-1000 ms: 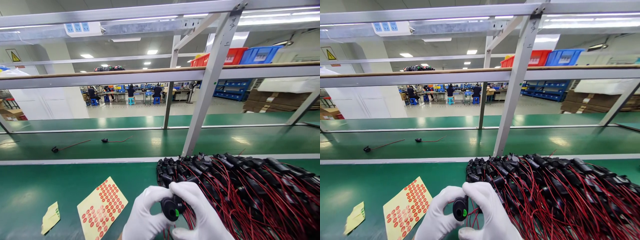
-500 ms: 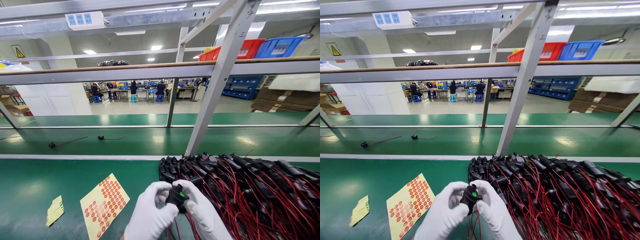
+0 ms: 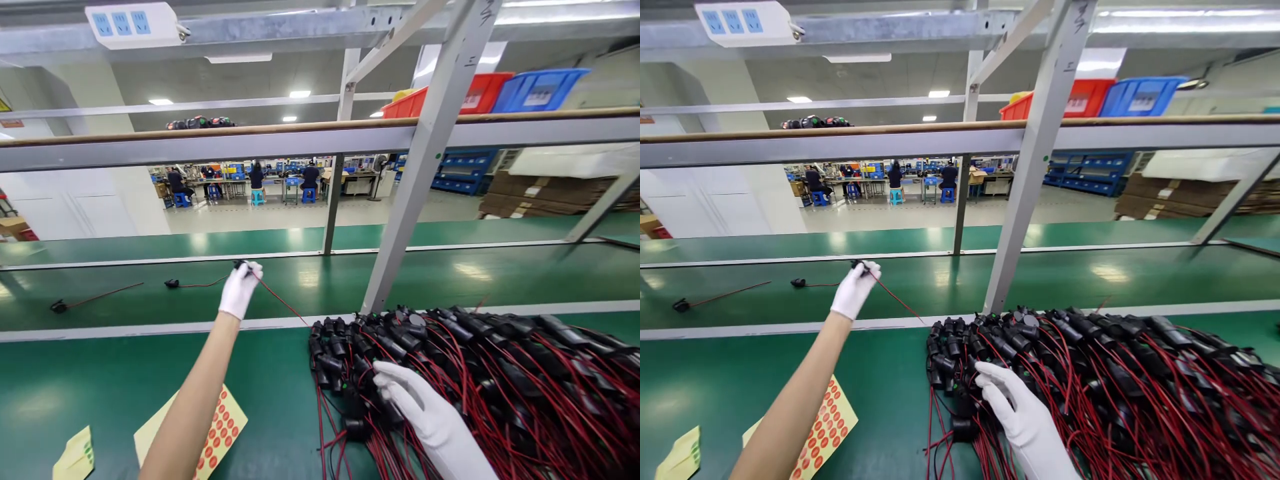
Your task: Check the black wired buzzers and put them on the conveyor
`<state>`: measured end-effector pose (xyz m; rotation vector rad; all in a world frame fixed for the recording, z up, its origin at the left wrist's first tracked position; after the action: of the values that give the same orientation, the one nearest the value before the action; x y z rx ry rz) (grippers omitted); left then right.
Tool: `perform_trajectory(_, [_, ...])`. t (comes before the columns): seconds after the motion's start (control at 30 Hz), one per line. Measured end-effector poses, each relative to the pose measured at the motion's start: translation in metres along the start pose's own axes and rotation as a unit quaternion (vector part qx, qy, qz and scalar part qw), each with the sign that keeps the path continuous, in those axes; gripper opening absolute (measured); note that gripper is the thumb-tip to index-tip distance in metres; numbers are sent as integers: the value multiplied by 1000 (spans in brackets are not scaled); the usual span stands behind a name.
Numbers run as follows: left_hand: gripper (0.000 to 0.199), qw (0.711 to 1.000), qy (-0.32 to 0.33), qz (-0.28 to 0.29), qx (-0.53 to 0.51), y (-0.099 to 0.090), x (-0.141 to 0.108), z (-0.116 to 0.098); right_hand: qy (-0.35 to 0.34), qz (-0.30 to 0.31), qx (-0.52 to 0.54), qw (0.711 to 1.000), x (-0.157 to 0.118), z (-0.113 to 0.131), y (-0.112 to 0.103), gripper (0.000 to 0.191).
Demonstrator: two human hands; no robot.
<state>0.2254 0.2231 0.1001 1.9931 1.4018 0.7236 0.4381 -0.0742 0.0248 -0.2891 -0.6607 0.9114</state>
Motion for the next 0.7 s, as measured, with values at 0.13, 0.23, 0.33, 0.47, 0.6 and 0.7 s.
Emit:
perform_trajectory(0.13, [34, 969, -17, -192, 153, -50, 59, 11, -91, -13, -182, 979, -5, -2, -5, 26])
perform_trajectory(0.23, [35, 924, -51, -264, 271, -81, 62, 30, -161, 11, -330, 930, -7, -11, 15, 33])
perform_trajectory(0.33, [35, 876, -68, -299, 372, -99, 60, 37, -163, 12, -399, 902, -8, -25, 37, 29])
perform_trajectory(0.47, [41, 843, -28, -293, 451, -98, 57, 27, -152, 10, -427, 892, -7, -34, 56, 16])
perform_trajectory(0.6, [43, 864, 22, -195, 464, -77, 20, 30, -160, 11, -412, 897, -5, -28, 60, 23])
perform_trajectory(0.7, [36, 896, 8, -48, 442, -51, -38, 54, -167, 10, -370, 914, -1, -18, 51, 28])
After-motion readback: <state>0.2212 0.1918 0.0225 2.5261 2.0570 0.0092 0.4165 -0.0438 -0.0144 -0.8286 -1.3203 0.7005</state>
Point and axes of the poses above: each hand's wrist, its own x-axis towards the middle knuckle, its own y-axis out of the palm, z = x × y, the point moved 3 cm from there along x, towards the middle knuckle, and after that the axes turned 9 degrees about -x, right-handed, at the moved point
